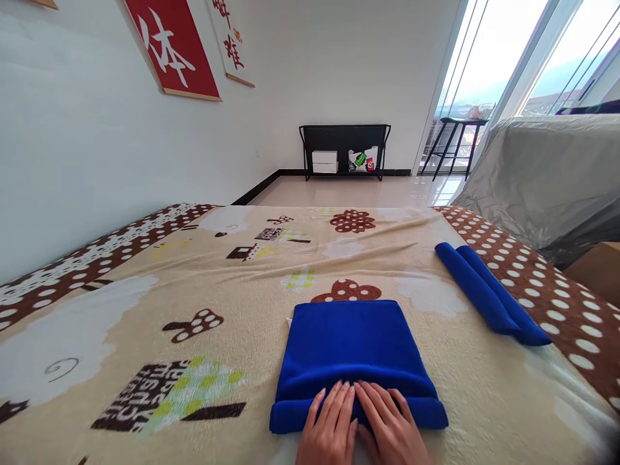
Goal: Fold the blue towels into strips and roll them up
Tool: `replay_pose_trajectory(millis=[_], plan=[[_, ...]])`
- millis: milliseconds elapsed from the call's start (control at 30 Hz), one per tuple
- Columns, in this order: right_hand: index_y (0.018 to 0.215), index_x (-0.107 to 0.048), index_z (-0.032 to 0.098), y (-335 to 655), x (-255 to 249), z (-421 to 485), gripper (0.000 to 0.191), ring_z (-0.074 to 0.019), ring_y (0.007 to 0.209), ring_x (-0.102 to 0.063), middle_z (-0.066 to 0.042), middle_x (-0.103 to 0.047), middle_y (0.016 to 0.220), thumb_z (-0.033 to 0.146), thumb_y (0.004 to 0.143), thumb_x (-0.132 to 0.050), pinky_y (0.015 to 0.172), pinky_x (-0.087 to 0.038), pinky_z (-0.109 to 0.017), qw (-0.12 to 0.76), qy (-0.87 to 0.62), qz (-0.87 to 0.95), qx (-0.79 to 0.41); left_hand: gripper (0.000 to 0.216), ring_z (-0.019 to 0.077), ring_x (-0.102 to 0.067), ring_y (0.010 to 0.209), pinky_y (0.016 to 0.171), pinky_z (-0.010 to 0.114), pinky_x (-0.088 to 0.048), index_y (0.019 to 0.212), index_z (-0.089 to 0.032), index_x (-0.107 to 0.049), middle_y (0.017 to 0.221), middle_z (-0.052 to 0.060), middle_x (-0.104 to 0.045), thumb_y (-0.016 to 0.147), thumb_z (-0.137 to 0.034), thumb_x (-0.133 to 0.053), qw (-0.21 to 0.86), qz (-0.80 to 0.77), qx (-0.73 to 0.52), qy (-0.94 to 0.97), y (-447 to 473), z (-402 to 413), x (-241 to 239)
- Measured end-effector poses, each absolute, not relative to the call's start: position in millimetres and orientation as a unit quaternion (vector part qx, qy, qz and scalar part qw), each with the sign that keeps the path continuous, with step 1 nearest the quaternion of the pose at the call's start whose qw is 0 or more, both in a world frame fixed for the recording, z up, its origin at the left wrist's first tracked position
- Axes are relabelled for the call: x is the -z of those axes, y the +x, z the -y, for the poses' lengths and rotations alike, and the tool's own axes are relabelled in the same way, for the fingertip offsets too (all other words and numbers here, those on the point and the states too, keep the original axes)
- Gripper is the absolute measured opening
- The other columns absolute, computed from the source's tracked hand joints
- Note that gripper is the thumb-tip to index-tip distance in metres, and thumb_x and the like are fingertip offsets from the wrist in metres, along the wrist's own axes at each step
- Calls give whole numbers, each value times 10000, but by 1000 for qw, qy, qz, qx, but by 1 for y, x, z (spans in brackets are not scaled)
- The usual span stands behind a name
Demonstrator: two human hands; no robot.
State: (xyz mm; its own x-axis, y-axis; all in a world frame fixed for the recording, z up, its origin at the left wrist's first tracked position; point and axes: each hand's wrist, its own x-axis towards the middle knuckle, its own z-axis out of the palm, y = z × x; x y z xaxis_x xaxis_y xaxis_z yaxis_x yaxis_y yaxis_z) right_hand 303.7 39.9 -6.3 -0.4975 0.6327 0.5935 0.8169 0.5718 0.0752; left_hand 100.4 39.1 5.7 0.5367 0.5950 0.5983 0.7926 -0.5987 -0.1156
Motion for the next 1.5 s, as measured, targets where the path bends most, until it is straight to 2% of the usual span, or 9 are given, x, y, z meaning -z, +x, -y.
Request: replay_pose_trajectory(millis=[167,400,567,700,833,967,1133,1267,1500], plan=[[1427,-496,202,349,12,-38,567,-194,1151,-641,-31,-628,1356,521,959,-478,950,-416,-324,218,-499,814,200,414,163,-596,1228,1047,312,-346,1355,-171,-563,1353,32,-652,975,-295,-451,215,486,199,-823,44,-41,4],[1507,-385,217,381,20,-28,616,-246,1135,-658,-68,-632,1344,470,951,-470,968,-382,-397,234,-554,770,213,468,225,-633,1186,1215,483,-11,1391,-227,-531,1354,67,-645,930,-163,-486,226,570,201,-764,22,-31,0],[1447,-479,241,337,5,-36,540,-178,1182,-639,-20,-634,1350,210,908,-476,984,-412,-307,256,-470,822,194,580,162,-564,1292,1150,327,-307,1458,-163,-459,1364,56,-642,888,-69,-408,188,457,227,-839,81,-41,-10],[1427,-501,198,308,-2,-45,501,-175,1208,-621,-34,-610,1378,395,966,-484,960,-452,-298,235,-434,852,176,502,183,-571,1282,981,313,-474,1437,-149,-490,1404,69,-608,944,-239,-453,175,425,218,-861,109,-50,-5],[1468,-442,159,330,9,-47,638,-216,1224,-608,-69,-568,1420,548,962,-466,967,-447,-367,206,-517,807,196,535,208,-545,1309,996,361,-458,1465,-201,-460,1462,52,-551,962,-376,-508,182,501,172,-828,84,-53,-1],[1530,-333,137,375,24,-40,707,-256,1261,-577,-115,-536,1448,578,980,-387,1026,-380,-426,193,-585,763,197,527,192,-523,1331,1044,371,-395,1493,-225,-405,1466,27,-550,981,-322,-483,163,553,165,-800,45,-51,-2],[1497,-388,200,401,24,-28,537,-249,1281,-560,-110,-519,1468,379,991,-412,1013,-339,-405,219,-560,781,168,365,189,-604,1232,1071,376,-308,1329,-258,-576,1357,45,-646,974,-219,-499,178,530,244,-792,14,-41,-3],[1334,-555,307,407,20,-20,442,-219,1125,-655,-49,-671,1279,237,898,-543,976,-341,-369,285,-521,788,161,286,165,-694,1015,977,319,-376,1142,-271,-661,1087,10,-759,907,-129,-581,180,493,271,-807,-4,-26,-9],[1270,-595,232,412,18,-25,497,-194,1050,-676,-40,-715,1168,166,787,-503,935,-350,-344,254,-484,821,167,436,186,-668,1062,942,316,-375,1257,-221,-593,1160,41,-732,839,-120,-517,158,502,214,-823,-5,-20,-13]])
